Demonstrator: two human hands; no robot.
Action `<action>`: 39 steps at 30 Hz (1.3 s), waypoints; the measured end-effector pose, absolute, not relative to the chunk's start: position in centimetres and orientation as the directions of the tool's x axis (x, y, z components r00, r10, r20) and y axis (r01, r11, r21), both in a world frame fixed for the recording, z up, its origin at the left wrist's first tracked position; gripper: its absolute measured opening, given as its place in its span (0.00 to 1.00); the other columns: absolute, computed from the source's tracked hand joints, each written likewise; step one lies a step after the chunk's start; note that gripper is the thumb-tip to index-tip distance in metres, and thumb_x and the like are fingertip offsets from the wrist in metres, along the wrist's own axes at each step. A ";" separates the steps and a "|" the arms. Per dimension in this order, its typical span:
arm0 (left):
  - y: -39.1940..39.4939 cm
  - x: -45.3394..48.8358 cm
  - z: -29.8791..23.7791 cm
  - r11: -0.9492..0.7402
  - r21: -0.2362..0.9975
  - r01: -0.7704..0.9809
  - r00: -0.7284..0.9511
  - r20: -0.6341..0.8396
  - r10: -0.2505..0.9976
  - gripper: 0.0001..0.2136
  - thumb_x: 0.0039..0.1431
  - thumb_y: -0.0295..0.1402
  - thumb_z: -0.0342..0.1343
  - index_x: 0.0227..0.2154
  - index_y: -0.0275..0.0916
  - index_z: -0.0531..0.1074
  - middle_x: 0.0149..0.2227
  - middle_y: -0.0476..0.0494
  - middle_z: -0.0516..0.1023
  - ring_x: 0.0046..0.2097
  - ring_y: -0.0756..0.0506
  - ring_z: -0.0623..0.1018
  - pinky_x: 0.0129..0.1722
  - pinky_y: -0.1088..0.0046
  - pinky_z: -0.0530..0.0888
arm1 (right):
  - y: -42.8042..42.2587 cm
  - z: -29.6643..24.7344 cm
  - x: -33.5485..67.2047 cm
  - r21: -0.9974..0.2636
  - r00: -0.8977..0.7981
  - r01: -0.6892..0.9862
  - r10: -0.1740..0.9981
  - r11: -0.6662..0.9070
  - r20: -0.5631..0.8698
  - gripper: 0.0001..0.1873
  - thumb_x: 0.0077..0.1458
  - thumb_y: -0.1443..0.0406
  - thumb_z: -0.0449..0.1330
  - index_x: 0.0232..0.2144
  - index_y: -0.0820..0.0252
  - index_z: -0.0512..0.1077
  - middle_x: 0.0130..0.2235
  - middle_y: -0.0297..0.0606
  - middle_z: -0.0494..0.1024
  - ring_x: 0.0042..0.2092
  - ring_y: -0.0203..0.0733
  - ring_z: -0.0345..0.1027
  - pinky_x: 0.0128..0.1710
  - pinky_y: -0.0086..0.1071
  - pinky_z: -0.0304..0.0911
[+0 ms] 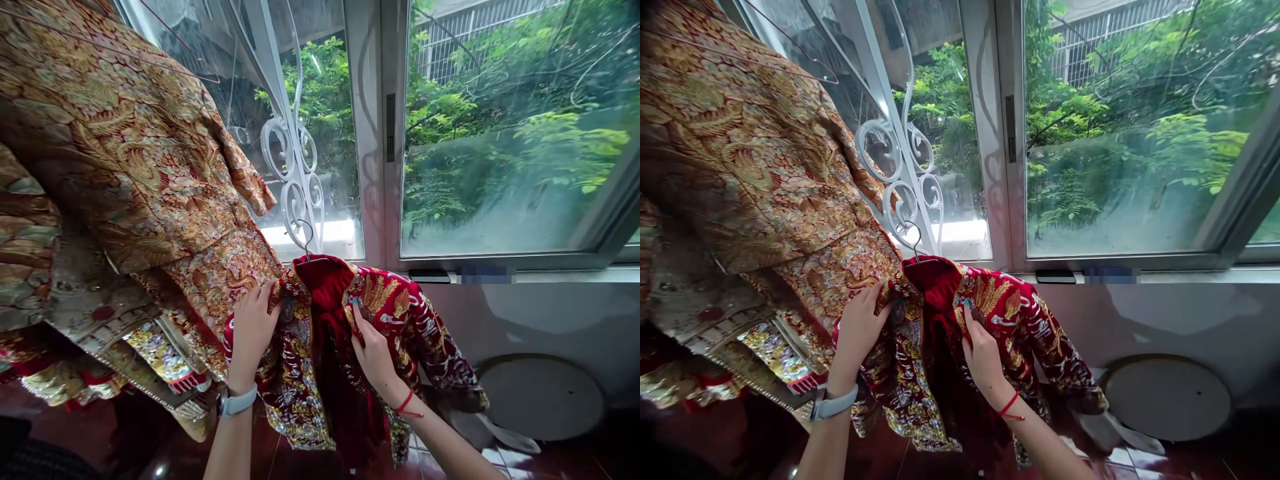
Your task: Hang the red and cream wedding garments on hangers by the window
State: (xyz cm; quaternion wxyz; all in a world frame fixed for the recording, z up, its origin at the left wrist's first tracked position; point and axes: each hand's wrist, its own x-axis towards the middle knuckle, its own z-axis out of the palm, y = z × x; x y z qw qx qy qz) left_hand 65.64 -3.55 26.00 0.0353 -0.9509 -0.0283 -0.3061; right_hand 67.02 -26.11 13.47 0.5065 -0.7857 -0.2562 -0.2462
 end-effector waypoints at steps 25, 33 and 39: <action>0.3 63.4 17.5 -0.907 0.421 -0.010 0.445 0.814 0.373 0.24 0.57 0.49 0.56 0.48 0.36 0.68 0.47 0.32 0.77 0.50 0.36 0.77 0.49 0.59 0.73 | -37.7 20.8 81.6 -0.502 0.698 0.714 0.435 -0.489 0.570 0.17 0.62 0.56 0.52 0.46 0.58 0.70 0.44 0.44 0.79 0.43 0.50 0.72 0.42 0.38 0.64; 5.4 62.8 17.6 -0.445 0.889 -0.106 0.798 0.343 0.496 0.30 0.52 0.62 0.46 0.41 0.40 0.74 0.42 0.39 0.80 0.47 0.37 0.79 0.47 0.59 0.77 | -39.2 23.1 80.4 -0.501 0.680 0.733 0.529 -0.460 0.508 0.18 0.62 0.52 0.52 0.47 0.56 0.71 0.45 0.42 0.79 0.44 0.49 0.72 0.43 0.37 0.64; 6.8 63.2 17.5 -0.287 0.958 -0.023 0.832 0.177 0.526 0.25 0.33 0.53 0.67 0.31 0.39 0.75 0.26 0.46 0.80 0.29 0.42 0.80 0.29 0.67 0.78 | -38.5 22.9 80.3 -0.491 0.689 0.724 0.481 -0.484 0.542 0.17 0.63 0.54 0.51 0.47 0.55 0.71 0.45 0.41 0.79 0.45 0.50 0.72 0.44 0.38 0.64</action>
